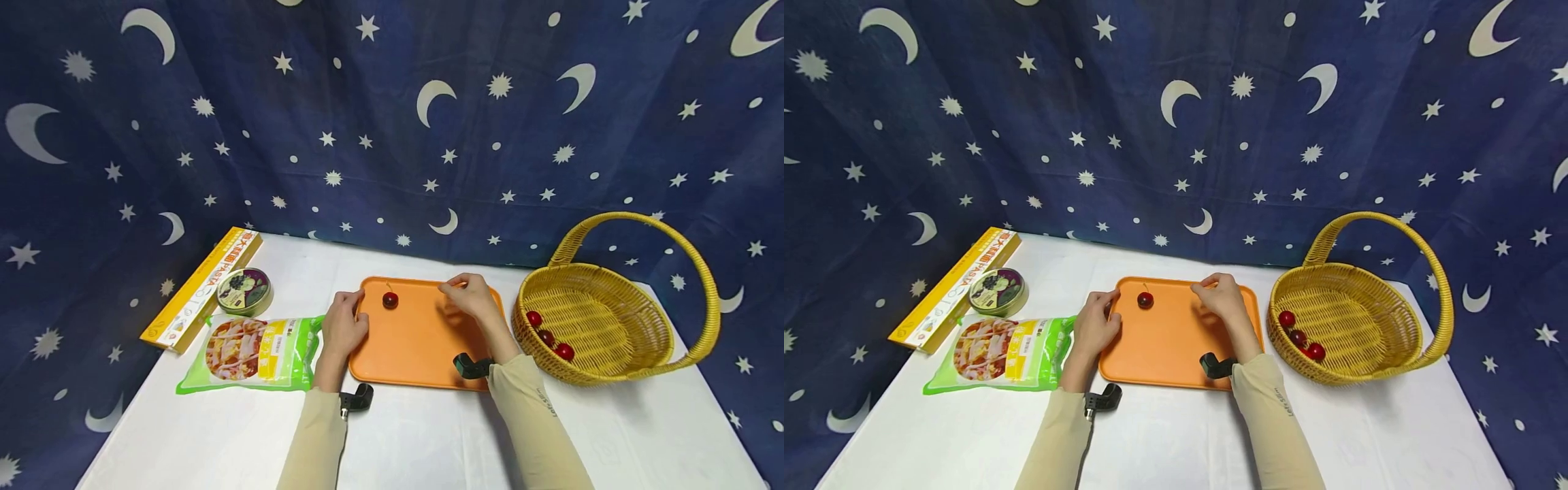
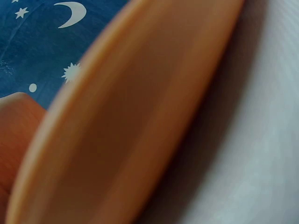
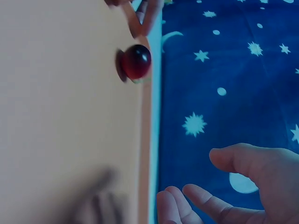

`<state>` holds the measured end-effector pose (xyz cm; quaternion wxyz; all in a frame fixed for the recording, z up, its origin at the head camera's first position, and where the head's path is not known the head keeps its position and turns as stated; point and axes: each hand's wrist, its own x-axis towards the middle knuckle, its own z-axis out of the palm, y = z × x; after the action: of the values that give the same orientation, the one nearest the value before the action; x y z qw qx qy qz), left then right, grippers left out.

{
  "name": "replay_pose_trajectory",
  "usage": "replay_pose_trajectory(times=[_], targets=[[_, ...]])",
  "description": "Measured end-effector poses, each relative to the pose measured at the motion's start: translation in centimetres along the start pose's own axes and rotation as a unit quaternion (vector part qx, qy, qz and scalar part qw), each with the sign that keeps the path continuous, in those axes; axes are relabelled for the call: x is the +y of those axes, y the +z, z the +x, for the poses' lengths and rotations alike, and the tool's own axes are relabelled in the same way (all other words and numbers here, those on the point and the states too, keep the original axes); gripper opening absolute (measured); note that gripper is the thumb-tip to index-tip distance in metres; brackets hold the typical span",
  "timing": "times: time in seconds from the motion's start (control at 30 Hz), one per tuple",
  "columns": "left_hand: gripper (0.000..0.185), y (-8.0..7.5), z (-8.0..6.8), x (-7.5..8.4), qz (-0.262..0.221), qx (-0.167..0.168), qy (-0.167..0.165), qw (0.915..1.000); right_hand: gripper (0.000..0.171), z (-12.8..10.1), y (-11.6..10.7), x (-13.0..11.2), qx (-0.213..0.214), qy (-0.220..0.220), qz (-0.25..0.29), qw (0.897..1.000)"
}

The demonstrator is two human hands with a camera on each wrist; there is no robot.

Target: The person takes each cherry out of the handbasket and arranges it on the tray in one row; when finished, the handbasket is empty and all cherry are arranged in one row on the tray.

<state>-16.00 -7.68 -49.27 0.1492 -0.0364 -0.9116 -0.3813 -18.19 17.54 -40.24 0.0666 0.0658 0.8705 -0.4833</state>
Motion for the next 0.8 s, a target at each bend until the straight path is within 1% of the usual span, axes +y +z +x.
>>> replay_pose_trajectory(times=[0.13,0.27,0.47,0.67,0.8], targets=[[0.05,-0.2,0.1,0.1,0.0,0.0,-0.001,1.0,0.033,-0.3,-1.3,-0.4,0.012,0.0,-0.028,1.0],[0.05,-0.2,0.1,0.1,0.001,-0.003,-0.004,1.0,0.036,-0.4,-2.4,-0.2,0.017,0.003,-0.03,0.999],[0.05,-0.1,0.1,0.0,0.004,0.0,0.0,1.0,0.039,-0.7,-4.1,0.4,0.018,0.006,-0.027,0.999],[0.05,0.0,0.0,0.0,0.003,0.0,0.0,1.0,0.042,-1.0,-5.8,0.5,0.021,0.004,-0.005,1.0],[0.05,0.0,-0.1,-0.1,0.005,-0.001,-0.003,1.0,0.044,-1.3,-7.0,0.6,0.023,0.017,-0.011,1.0]])
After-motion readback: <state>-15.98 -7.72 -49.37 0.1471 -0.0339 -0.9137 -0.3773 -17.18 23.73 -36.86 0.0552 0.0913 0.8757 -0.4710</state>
